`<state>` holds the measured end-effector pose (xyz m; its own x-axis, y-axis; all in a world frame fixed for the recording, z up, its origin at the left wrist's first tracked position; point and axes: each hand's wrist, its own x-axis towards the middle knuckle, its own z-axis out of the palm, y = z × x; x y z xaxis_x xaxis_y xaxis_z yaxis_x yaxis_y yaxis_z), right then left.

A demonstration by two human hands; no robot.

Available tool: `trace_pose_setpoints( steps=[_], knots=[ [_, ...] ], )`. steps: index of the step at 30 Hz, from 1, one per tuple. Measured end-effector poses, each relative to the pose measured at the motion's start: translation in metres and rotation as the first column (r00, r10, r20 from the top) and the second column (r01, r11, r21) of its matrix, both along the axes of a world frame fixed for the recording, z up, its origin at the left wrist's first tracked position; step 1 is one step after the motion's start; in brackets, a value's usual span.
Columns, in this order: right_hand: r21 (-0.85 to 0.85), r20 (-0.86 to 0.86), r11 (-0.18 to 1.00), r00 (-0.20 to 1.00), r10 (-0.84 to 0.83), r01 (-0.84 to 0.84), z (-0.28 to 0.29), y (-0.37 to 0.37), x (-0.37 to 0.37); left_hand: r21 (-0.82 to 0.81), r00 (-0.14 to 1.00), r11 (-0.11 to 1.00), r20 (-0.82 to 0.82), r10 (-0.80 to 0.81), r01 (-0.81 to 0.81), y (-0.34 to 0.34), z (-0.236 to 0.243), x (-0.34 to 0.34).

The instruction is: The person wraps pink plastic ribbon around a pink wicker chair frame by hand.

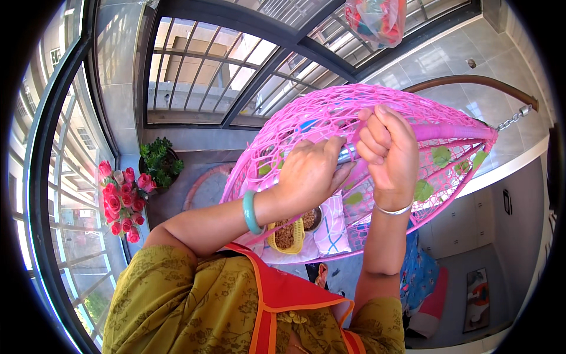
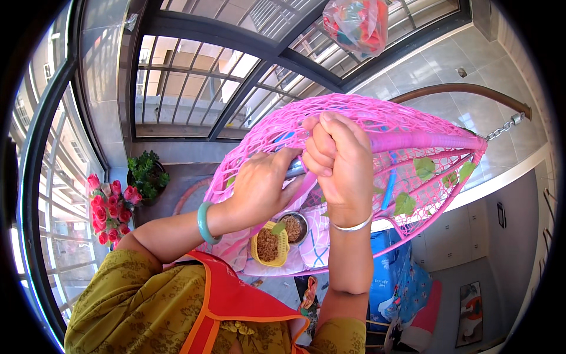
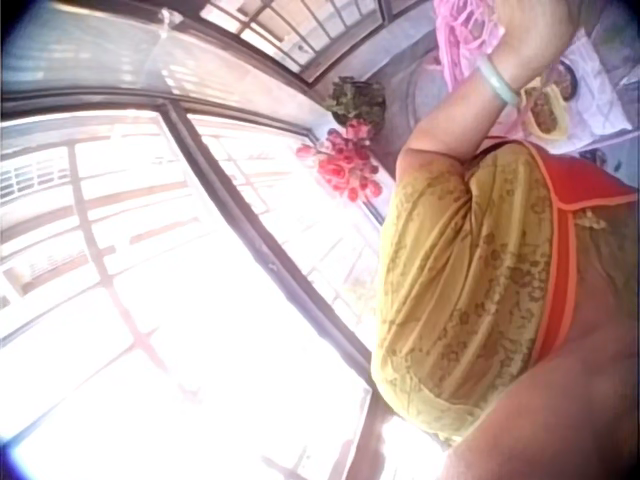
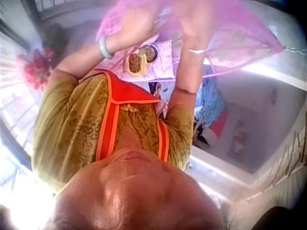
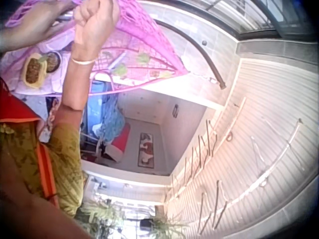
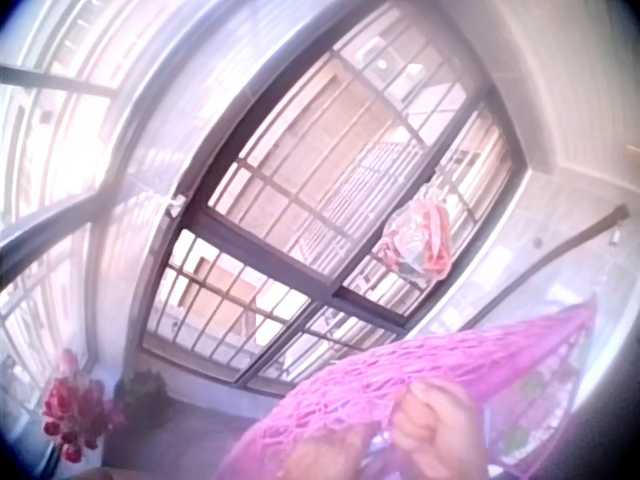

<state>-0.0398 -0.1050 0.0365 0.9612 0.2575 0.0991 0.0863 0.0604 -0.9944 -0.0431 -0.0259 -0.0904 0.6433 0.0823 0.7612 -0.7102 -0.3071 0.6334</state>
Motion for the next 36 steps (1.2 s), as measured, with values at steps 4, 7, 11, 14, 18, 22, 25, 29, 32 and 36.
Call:
trace_pose_setpoints(
  steps=[4, 7, 11, 14, 18, 22, 25, 29, 32, 36],
  knots=[
    [-0.061, 0.045, 0.998, 0.999, -0.011, 0.014, -0.004, 0.006, -0.01, 0.024, 1.0, 1.0, -0.015, -0.003, 0.003, 0.001, 0.0, 0.004],
    [-0.073, 0.081, 0.996, 0.996, -0.048, 0.054, -0.008, 0.006, -0.024, 0.002, 0.999, 1.0, 0.035, 0.004, -0.004, 0.002, -0.001, 0.007],
    [-0.065, 0.115, 0.99, 0.986, -0.119, 0.127, -0.021, 0.002, -0.044, -0.01, 0.998, 1.0, 0.06, 0.015, -0.015, 0.001, -0.002, 0.011],
    [-0.05, 0.172, 0.984, 0.972, -0.159, 0.17, -0.036, -0.003, -0.055, -0.003, 1.0, 1.0, -0.002, -0.021, 0.021, 0.001, -0.003, 0.013],
    [-0.012, 0.186, 0.983, 0.967, -0.175, 0.181, -0.057, -0.013, -0.067, 0.001, 1.0, 1.0, 0.012, -0.021, 0.021, 0.001, -0.004, 0.012],
    [0.009, 0.189, 0.973, 0.955, -0.229, 0.231, -0.08, -0.019, -0.073, 0.046, 1.0, 0.999, -0.026, -0.001, 0.003, 0.001, -0.005, 0.01],
    [0.013, 0.197, 0.974, 0.954, -0.226, 0.228, -0.095, -0.02, -0.074, 0.056, 1.0, 0.998, -0.017, -0.008, 0.009, 0.001, -0.005, 0.01],
    [-0.111, 0.301, 0.943, 0.915, -0.27, 0.315, -0.104, -0.023, -0.075, 0.094, 0.995, 0.996, -0.101, 0.014, -0.004, 0.0, -0.003, 0.006],
    [-0.155, 0.333, 0.94, 0.912, -0.239, 0.303, -0.105, -0.031, -0.078, 0.084, 0.996, 0.996, -0.088, 0.002, 0.005, -0.002, -0.003, 0.001],
    [-0.145, 0.356, 0.944, 0.906, -0.23, 0.297, -0.108, -0.042, -0.079, 0.083, 0.997, 0.996, -0.077, -0.009, 0.016, -0.005, -0.007, -0.004]
  ],
)
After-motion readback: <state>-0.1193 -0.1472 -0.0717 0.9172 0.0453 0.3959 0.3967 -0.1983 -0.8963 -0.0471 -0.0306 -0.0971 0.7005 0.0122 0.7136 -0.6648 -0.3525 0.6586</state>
